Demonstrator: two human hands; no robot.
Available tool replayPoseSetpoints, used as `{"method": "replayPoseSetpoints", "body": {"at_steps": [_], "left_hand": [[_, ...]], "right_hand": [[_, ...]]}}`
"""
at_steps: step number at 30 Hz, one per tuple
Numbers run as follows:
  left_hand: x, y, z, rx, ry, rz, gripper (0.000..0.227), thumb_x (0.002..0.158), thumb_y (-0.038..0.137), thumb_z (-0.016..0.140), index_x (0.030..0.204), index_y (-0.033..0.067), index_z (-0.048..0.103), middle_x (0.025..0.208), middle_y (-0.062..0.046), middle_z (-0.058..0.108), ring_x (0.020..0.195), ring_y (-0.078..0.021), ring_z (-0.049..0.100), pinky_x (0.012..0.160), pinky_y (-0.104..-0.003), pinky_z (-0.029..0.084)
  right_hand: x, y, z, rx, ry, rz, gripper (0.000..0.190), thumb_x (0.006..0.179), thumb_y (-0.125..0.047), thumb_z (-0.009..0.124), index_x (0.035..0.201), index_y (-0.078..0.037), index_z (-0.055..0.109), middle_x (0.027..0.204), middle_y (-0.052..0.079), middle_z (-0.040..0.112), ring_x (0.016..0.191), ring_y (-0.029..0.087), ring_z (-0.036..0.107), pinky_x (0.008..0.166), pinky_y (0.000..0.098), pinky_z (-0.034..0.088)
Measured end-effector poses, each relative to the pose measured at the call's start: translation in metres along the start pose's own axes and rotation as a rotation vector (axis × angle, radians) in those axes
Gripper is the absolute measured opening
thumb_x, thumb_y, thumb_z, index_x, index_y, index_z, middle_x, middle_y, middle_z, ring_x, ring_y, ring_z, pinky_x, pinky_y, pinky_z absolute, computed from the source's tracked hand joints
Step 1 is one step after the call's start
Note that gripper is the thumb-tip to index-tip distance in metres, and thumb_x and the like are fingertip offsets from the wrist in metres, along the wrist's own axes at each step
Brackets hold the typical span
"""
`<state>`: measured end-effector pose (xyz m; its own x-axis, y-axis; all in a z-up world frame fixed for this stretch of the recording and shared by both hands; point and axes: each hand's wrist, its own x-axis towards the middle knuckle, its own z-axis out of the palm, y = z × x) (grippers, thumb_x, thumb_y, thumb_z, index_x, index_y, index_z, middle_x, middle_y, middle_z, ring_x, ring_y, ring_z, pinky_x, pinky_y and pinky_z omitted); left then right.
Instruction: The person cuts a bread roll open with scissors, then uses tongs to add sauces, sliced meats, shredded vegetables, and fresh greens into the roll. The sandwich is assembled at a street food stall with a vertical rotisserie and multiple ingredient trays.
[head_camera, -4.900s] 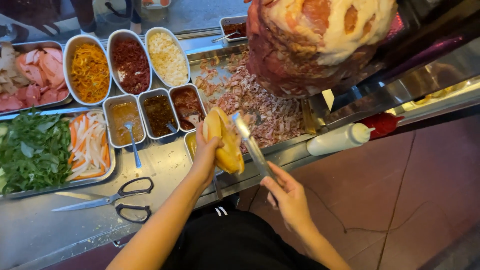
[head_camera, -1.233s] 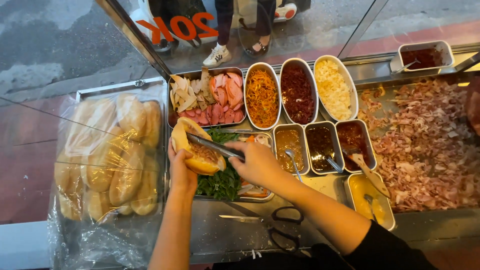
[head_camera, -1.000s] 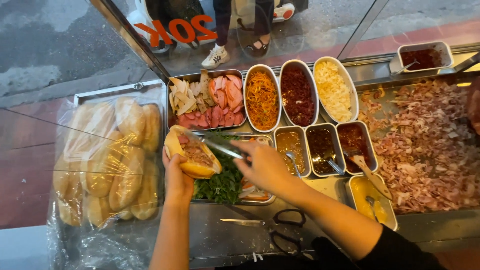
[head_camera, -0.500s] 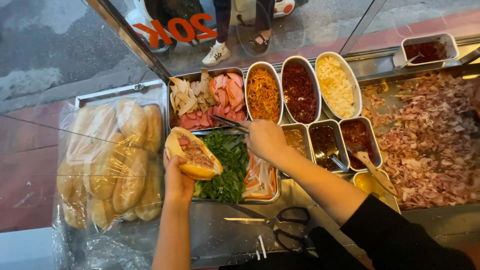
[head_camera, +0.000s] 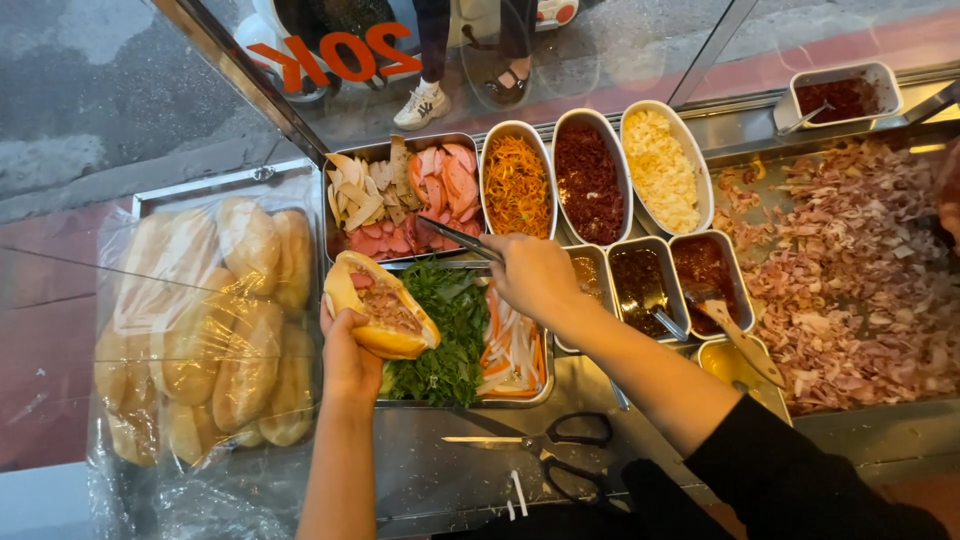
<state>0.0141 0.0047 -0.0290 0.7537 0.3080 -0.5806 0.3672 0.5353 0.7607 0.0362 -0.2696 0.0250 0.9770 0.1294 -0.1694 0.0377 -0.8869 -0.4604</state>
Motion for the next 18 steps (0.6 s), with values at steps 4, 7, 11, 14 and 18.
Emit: {"method": "replayPoseSetpoints", "body": {"at_steps": [4, 7, 11, 14, 18], "left_hand": [[-0.003, 0.0, 0.001, -0.003, -0.021, -0.013, 0.101, 0.079, 0.001, 0.057, 0.169, 0.0327, 0.023, 0.16, -0.026, 0.042, 0.136, -0.0502, 0.053, 0.105, -0.07, 0.046], [0.001, 0.003, 0.005, 0.002, -0.059, -0.025, 0.102, 0.08, 0.0, 0.057, 0.17, 0.0322, 0.021, 0.16, -0.025, 0.042, 0.136, -0.0497, 0.054, 0.105, -0.069, 0.047], [0.012, -0.005, -0.001, -0.046, -0.064, -0.01, 0.102, 0.079, -0.001, 0.057, 0.169, 0.032, 0.021, 0.159, -0.026, 0.043, 0.135, -0.0523, 0.055, 0.104, -0.073, 0.046], [0.016, -0.001, -0.001, -0.053, -0.081, -0.014, 0.102, 0.081, 0.0, 0.057, 0.17, 0.0302, 0.019, 0.161, -0.027, 0.041, 0.137, -0.0531, 0.052, 0.105, -0.074, 0.044], [-0.005, 0.011, 0.013, -0.059, -0.104, 0.025, 0.102, 0.078, -0.001, 0.055, 0.169, 0.0295, 0.021, 0.159, -0.024, 0.043, 0.138, -0.0485, 0.053, 0.108, -0.067, 0.047]], "right_hand": [[-0.002, 0.008, -0.002, 0.121, -0.031, 0.131, 0.046, 0.093, -0.028, 0.067, 0.139, -0.029, 0.07, 0.109, 0.011, 0.079, 0.104, 0.04, 0.076, 0.089, 0.0515, 0.062], [-0.009, 0.001, -0.027, 0.159, -0.022, 0.192, 0.047, 0.092, -0.031, 0.068, 0.139, -0.034, 0.071, 0.11, 0.01, 0.08, 0.105, 0.038, 0.076, 0.091, 0.0499, 0.062], [-0.043, -0.036, -0.076, 0.346, -0.06, 0.159, 0.047, 0.092, -0.027, 0.069, 0.138, -0.024, 0.072, 0.116, 0.021, 0.079, 0.112, 0.048, 0.071, 0.097, 0.0588, 0.057], [-0.072, -0.052, -0.097, 0.418, -0.141, 0.131, 0.045, 0.09, -0.026, 0.069, 0.135, -0.024, 0.075, 0.12, 0.021, 0.079, 0.116, 0.05, 0.069, 0.1, 0.0626, 0.055], [-0.077, -0.038, -0.077, 0.409, -0.29, 0.159, 0.048, 0.087, -0.032, 0.071, 0.135, -0.033, 0.074, 0.123, 0.012, 0.081, 0.12, 0.043, 0.07, 0.104, 0.0546, 0.056]]}}
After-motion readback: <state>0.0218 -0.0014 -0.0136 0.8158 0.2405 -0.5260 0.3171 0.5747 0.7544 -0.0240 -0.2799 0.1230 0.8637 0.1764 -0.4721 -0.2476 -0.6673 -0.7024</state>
